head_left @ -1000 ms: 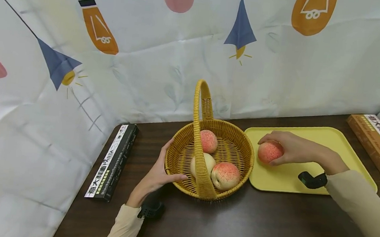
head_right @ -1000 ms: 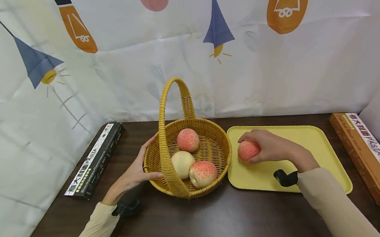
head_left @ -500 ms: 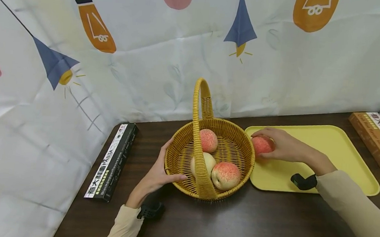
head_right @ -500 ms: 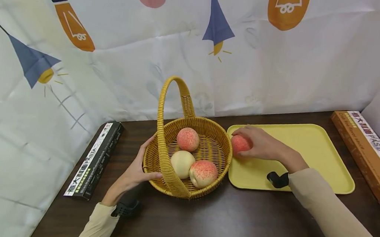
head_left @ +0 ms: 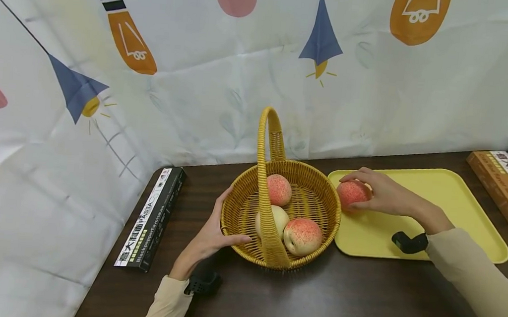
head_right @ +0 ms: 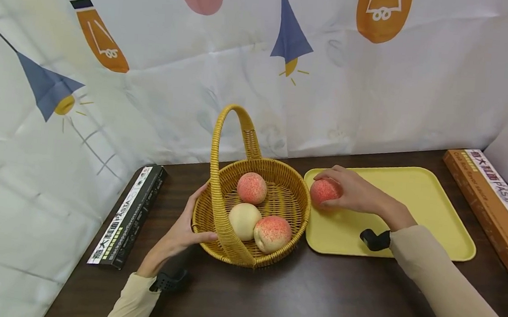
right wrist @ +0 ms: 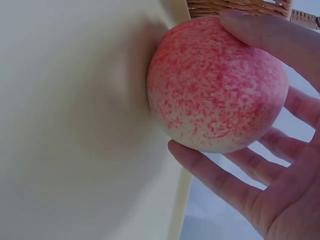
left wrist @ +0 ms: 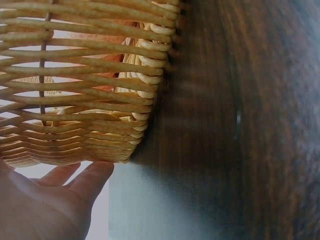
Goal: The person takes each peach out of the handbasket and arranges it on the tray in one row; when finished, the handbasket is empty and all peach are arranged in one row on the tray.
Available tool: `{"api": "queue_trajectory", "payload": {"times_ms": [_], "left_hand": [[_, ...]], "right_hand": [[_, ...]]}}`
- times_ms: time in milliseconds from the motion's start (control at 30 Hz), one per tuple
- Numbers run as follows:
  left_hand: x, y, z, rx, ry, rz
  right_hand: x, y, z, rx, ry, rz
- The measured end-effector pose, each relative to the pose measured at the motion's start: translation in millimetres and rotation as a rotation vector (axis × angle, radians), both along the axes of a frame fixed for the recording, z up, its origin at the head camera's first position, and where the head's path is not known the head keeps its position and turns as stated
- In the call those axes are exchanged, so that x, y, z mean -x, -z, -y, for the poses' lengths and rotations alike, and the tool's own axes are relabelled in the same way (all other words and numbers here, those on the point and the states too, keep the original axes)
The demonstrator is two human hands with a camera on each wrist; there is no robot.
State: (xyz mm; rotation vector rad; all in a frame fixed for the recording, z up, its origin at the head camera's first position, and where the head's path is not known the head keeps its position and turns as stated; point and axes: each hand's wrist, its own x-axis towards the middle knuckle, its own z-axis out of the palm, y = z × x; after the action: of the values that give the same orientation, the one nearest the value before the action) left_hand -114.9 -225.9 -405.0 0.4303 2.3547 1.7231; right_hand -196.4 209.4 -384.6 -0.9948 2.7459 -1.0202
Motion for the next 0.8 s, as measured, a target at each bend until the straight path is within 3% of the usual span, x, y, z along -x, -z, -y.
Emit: {"api": "queue_trajectory", "payload": {"times_ms": [167, 400, 567, 633, 800], "left_hand": [[-0.1, 0.0, -1, -0.007, -0.004, -0.006], [0.8, -0.3, 0, -0.022, 0.005, -0.010], [2.1, 1.2, 1, -0.032, 0.012, -0.006], [2.1, 1.4, 1, -0.033, 0.012, -0.004], [0.9, 0.7, -1, -0.036, 0.013, 0.003]], "right_hand": [[-3.7, -11.0, -3, 0.012, -0.053, -0.039], [-20.1, -54.1, 17, 0.048, -0.119, -0.142], [-35.5, -79.3, 44, 0.091, -0.230, -0.196], [-39.4, -82.3, 52, 0.092, -0.289, -0.184], [-41.9, -74.0, 68, 0.028, -0.399, -0.052]]}}
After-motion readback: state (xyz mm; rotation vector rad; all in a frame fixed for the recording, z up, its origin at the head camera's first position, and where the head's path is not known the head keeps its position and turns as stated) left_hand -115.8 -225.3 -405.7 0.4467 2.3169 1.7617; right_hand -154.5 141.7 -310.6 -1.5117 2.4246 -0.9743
